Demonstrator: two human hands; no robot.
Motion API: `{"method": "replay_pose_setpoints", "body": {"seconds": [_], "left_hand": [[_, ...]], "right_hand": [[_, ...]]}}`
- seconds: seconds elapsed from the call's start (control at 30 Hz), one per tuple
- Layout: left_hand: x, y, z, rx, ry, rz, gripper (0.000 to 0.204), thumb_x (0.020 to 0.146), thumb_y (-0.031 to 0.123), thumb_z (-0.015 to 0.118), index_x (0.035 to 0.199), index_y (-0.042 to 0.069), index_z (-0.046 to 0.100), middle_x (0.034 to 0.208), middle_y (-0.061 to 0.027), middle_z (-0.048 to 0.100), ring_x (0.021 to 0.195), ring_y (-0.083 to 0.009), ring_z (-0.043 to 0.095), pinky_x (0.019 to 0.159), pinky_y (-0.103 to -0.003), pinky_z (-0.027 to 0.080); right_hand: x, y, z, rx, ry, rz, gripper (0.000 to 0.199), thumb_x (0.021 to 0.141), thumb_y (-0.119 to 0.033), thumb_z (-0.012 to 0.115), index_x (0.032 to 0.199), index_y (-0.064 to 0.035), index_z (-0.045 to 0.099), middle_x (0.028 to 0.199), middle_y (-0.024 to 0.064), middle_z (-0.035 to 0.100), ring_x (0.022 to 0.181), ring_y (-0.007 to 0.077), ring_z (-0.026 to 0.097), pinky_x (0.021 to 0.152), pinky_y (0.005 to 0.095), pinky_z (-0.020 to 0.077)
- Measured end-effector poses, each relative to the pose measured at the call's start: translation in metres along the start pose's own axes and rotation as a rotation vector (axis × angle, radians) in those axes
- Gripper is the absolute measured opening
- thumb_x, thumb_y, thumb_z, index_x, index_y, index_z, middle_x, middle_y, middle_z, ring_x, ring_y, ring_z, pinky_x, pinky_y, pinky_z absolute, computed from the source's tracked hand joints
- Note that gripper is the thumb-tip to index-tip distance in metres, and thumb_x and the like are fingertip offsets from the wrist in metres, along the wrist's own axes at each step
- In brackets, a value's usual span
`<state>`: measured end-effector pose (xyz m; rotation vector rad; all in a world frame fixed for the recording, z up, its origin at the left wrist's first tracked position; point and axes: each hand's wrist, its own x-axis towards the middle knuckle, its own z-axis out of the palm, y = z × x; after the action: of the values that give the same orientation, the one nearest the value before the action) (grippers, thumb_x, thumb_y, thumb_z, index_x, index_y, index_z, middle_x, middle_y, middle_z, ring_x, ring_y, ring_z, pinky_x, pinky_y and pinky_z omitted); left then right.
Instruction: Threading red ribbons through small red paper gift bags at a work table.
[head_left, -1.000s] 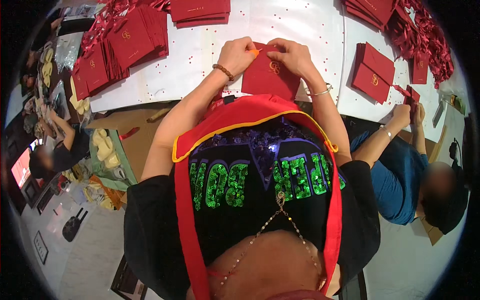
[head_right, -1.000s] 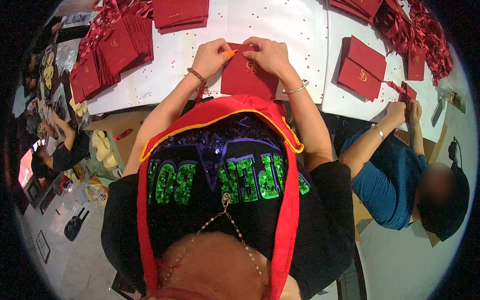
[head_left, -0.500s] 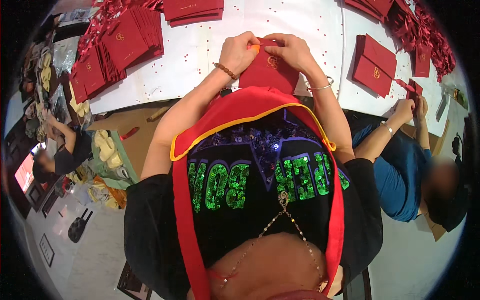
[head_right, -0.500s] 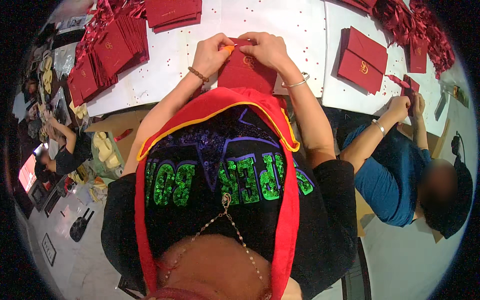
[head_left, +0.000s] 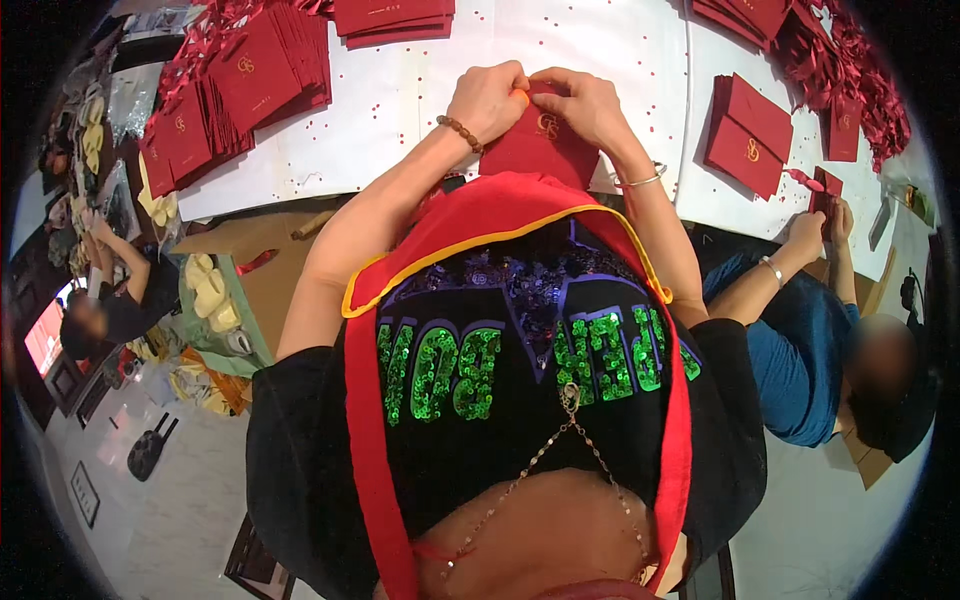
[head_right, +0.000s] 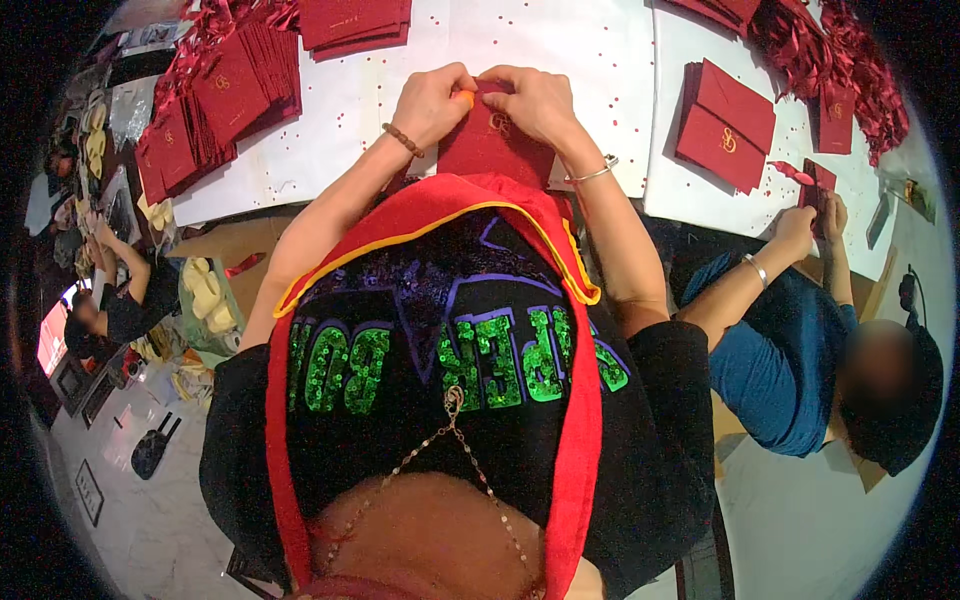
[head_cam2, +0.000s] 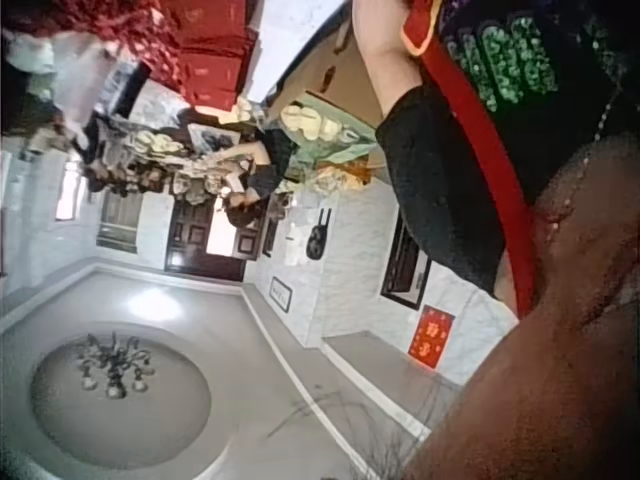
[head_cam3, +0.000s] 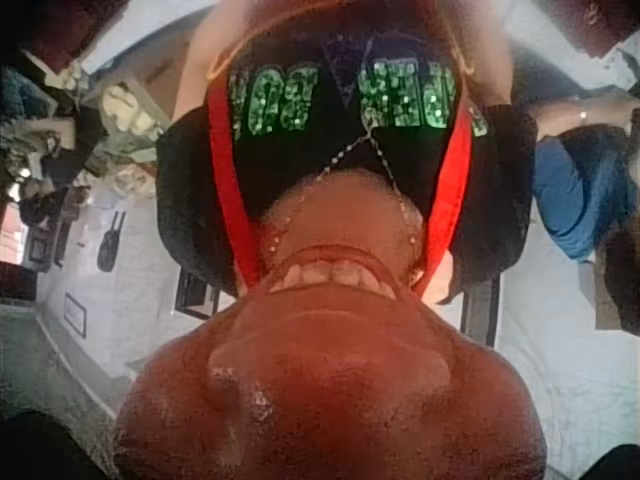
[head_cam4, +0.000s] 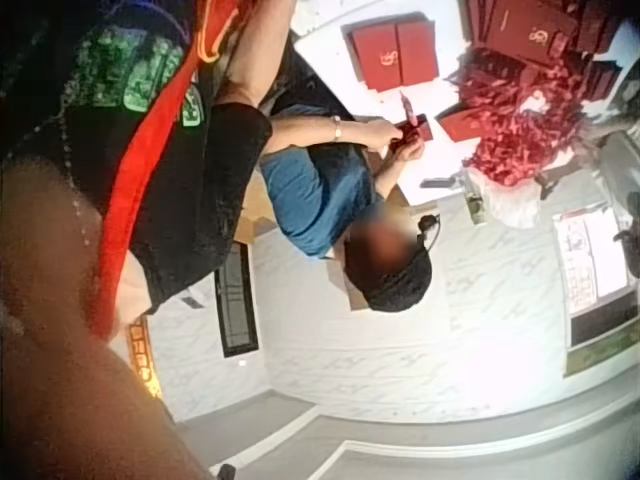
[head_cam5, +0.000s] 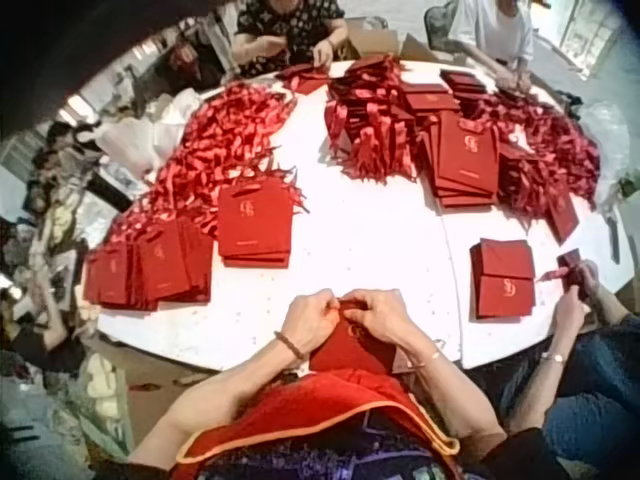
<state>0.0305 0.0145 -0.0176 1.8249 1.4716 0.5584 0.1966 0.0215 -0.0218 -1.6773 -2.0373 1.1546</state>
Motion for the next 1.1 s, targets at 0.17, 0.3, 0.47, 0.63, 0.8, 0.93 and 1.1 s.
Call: {"method": "replay_pose_setpoints", "body": {"seconds": [0.17, 0.3, 0.47, 0.63, 0.8, 0.93, 1.1], "left_hand": [[-0.003, 0.005, 0.009, 0.209, 0.087, 0.198, 0.010, 0.075, 0.009, 0.052, 0.084, 0.004, 0.053, 0.068, -0.0147, 0.060, 0.067, -0.0342, 0.059, 0.058, -0.041, 0.046], [0.000, 0.015, 0.004, 0.084, 0.043, 0.053, 0.018, 0.075, 0.007, 0.053, 0.092, 0.006, 0.050, 0.068, -0.0152, 0.060, 0.067, -0.0345, 0.059, 0.058, -0.041, 0.046], [0.002, 0.004, -0.008, -0.129, -0.090, -0.060, 0.029, 0.078, 0.012, 0.059, 0.104, 0.006, 0.049, 0.067, -0.0090, 0.061, 0.063, -0.0214, 0.061, 0.057, -0.032, 0.047], [0.025, 0.007, -0.043, -0.114, -0.378, -0.233, 0.027, 0.087, 0.026, 0.050, 0.092, 0.002, 0.062, 0.073, -0.0055, 0.061, 0.068, -0.0130, 0.059, 0.060, -0.026, 0.046], [0.051, -0.011, -0.047, 0.173, -0.531, 0.041, 0.027, 0.082, 0.024, 0.053, 0.088, -0.001, 0.063, 0.094, -0.0105, 0.058, 0.083, -0.0179, 0.055, 0.074, -0.030, 0.043], [0.067, -0.011, -0.047, 0.049, -0.928, 0.030, 0.023, 0.079, 0.022, 0.056, 0.086, 0.001, 0.062, 0.081, 0.0013, 0.057, 0.068, -0.0074, 0.047, 0.061, -0.022, 0.039], [0.077, 0.004, -0.053, 0.102, -1.168, -0.032, 0.017, 0.079, 0.017, 0.054, 0.084, 0.002, 0.061, 0.077, 0.0051, 0.054, 0.065, -0.0044, 0.043, 0.056, -0.020, 0.035]], "right_hand": [[0.000, 0.003, -0.002, 0.094, -0.050, 0.031, 0.028, 0.075, -0.033, 0.063, 0.100, -0.0229, 0.065, 0.079, 0.0072, 0.066, 0.073, 0.0241, 0.063, 0.069, 0.0329, 0.0479], [-0.001, 0.006, -0.002, 0.160, -0.024, -0.007, 0.029, 0.074, -0.033, 0.063, 0.101, -0.0219, 0.065, 0.079, 0.0079, 0.066, 0.072, 0.0238, 0.063, 0.069, 0.0328, 0.0478], [-0.004, -0.003, -0.004, 0.043, 0.009, -0.057, 0.028, 0.075, -0.032, 0.064, 0.099, -0.0193, 0.064, 0.078, 0.0072, 0.066, 0.072, 0.0231, 0.063, 0.067, 0.0326, 0.0476], [-0.010, -0.006, -0.003, 0.034, 0.027, -0.079, 0.022, 0.075, -0.030, 0.064, 0.092, -0.0170, 0.062, 0.071, 0.0039, 0.064, 0.068, 0.0210, 0.060, 0.072, 0.0349, 0.0397], [-0.017, -0.016, 0.001, -0.095, 0.140, -0.283, 0.017, 0.075, -0.026, 0.065, 0.086, -0.0129, 0.062, 0.071, 0.0028, 0.062, 0.066, 0.0197, 0.056, 0.080, 0.0349, 0.0316], [-0.022, -0.017, 0.002, -0.122, 0.160, -0.305, 0.017, 0.075, -0.026, 0.065, 0.086, -0.0135, 0.062, 0.071, 0.0023, 0.062, 0.067, 0.0187, 0.054, 0.078, 0.0340, 0.0309], [-0.024, -0.017, -0.001, -0.105, 0.163, -0.351, 0.017, 0.074, -0.028, 0.064, 0.086, -0.0160, 0.061, 0.066, 0.0024, 0.060, 0.069, 0.0206, 0.057, 0.075, 0.0356, 0.0320]]}}
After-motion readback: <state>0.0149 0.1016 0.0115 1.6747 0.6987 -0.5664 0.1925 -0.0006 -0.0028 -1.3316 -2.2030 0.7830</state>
